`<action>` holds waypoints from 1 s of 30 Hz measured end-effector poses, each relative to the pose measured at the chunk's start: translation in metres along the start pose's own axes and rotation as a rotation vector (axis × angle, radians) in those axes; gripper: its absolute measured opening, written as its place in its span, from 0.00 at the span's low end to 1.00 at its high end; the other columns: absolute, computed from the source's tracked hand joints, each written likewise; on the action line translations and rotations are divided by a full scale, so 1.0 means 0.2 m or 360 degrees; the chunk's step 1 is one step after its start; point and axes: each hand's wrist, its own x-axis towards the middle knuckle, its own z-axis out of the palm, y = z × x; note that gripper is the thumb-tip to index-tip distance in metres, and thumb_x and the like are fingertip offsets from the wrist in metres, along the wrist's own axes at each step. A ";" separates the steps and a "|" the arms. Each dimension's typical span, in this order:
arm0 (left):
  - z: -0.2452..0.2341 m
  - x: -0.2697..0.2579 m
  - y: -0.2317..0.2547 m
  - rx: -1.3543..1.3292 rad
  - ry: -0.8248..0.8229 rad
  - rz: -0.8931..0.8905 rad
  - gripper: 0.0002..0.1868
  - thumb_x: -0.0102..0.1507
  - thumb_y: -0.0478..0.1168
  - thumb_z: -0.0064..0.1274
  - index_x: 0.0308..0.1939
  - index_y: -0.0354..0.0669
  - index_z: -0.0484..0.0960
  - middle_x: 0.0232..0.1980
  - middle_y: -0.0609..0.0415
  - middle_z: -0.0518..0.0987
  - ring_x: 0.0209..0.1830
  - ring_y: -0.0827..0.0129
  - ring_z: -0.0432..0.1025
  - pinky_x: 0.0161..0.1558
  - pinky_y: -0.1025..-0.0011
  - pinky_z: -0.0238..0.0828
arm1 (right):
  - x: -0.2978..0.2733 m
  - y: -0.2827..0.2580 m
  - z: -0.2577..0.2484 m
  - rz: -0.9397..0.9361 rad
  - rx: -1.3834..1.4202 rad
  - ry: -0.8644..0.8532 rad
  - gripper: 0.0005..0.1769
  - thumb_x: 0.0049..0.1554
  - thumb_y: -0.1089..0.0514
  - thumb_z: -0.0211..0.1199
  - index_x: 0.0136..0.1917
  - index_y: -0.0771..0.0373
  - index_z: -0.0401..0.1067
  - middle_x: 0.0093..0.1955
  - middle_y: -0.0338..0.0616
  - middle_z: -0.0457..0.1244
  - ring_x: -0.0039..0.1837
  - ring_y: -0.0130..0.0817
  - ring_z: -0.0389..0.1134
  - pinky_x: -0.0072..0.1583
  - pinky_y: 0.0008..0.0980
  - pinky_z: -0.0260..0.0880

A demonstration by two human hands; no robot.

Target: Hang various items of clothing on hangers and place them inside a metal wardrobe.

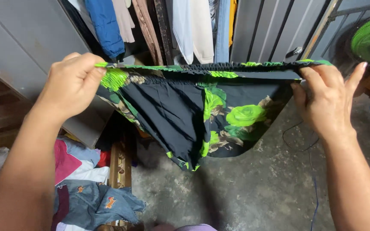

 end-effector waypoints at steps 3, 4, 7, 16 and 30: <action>0.02 0.02 -0.02 -0.0288 0.0098 -0.0194 0.06 0.75 0.37 0.51 0.53 0.39 0.80 0.39 0.49 0.77 0.38 0.66 0.73 0.42 0.68 0.68 | 0.00 0.00 0.01 0.0035 0.0019 0.0003 0.16 0.66 0.57 0.69 0.65 0.59 0.71 0.63 0.42 0.62 0.69 0.41 0.64 0.82 0.73 0.32; 0.03 0.03 -0.03 -0.0288 0.0098 -0.0188 0.06 0.75 0.37 0.51 0.53 0.39 0.80 0.39 0.49 0.77 0.38 0.66 0.73 0.42 0.68 0.68 | 0.00 -0.01 0.01 0.0040 0.0016 0.0006 0.16 0.66 0.57 0.69 0.65 0.59 0.71 0.63 0.42 0.62 0.69 0.41 0.64 0.82 0.73 0.32; 0.07 0.07 -0.03 -0.0663 0.0098 -0.0506 0.07 0.78 0.39 0.48 0.53 0.39 0.79 0.36 0.58 0.75 0.36 0.79 0.65 0.40 0.75 0.64 | 0.01 -0.03 0.00 0.0070 0.0057 0.0030 0.17 0.64 0.58 0.70 0.64 0.60 0.71 0.62 0.44 0.63 0.68 0.42 0.64 0.81 0.72 0.33; 0.12 0.24 0.05 -0.1603 0.0221 -0.0364 0.08 0.81 0.34 0.47 0.51 0.32 0.79 0.44 0.61 0.79 0.42 0.83 0.69 0.50 0.80 0.67 | 0.07 -0.14 0.04 0.0029 0.0121 0.0064 0.21 0.62 0.58 0.72 0.65 0.65 0.72 0.61 0.50 0.65 0.69 0.47 0.66 0.81 0.71 0.42; 0.26 0.69 0.08 -0.2755 0.0392 -0.0315 0.07 0.79 0.38 0.50 0.45 0.42 0.78 0.40 0.60 0.74 0.33 0.78 0.65 0.36 0.70 0.68 | -0.39 -1.24 0.39 -0.0037 0.1088 -0.0408 0.67 0.32 0.38 0.81 0.72 0.81 0.59 0.73 0.64 0.53 0.77 0.68 0.50 0.71 0.68 0.31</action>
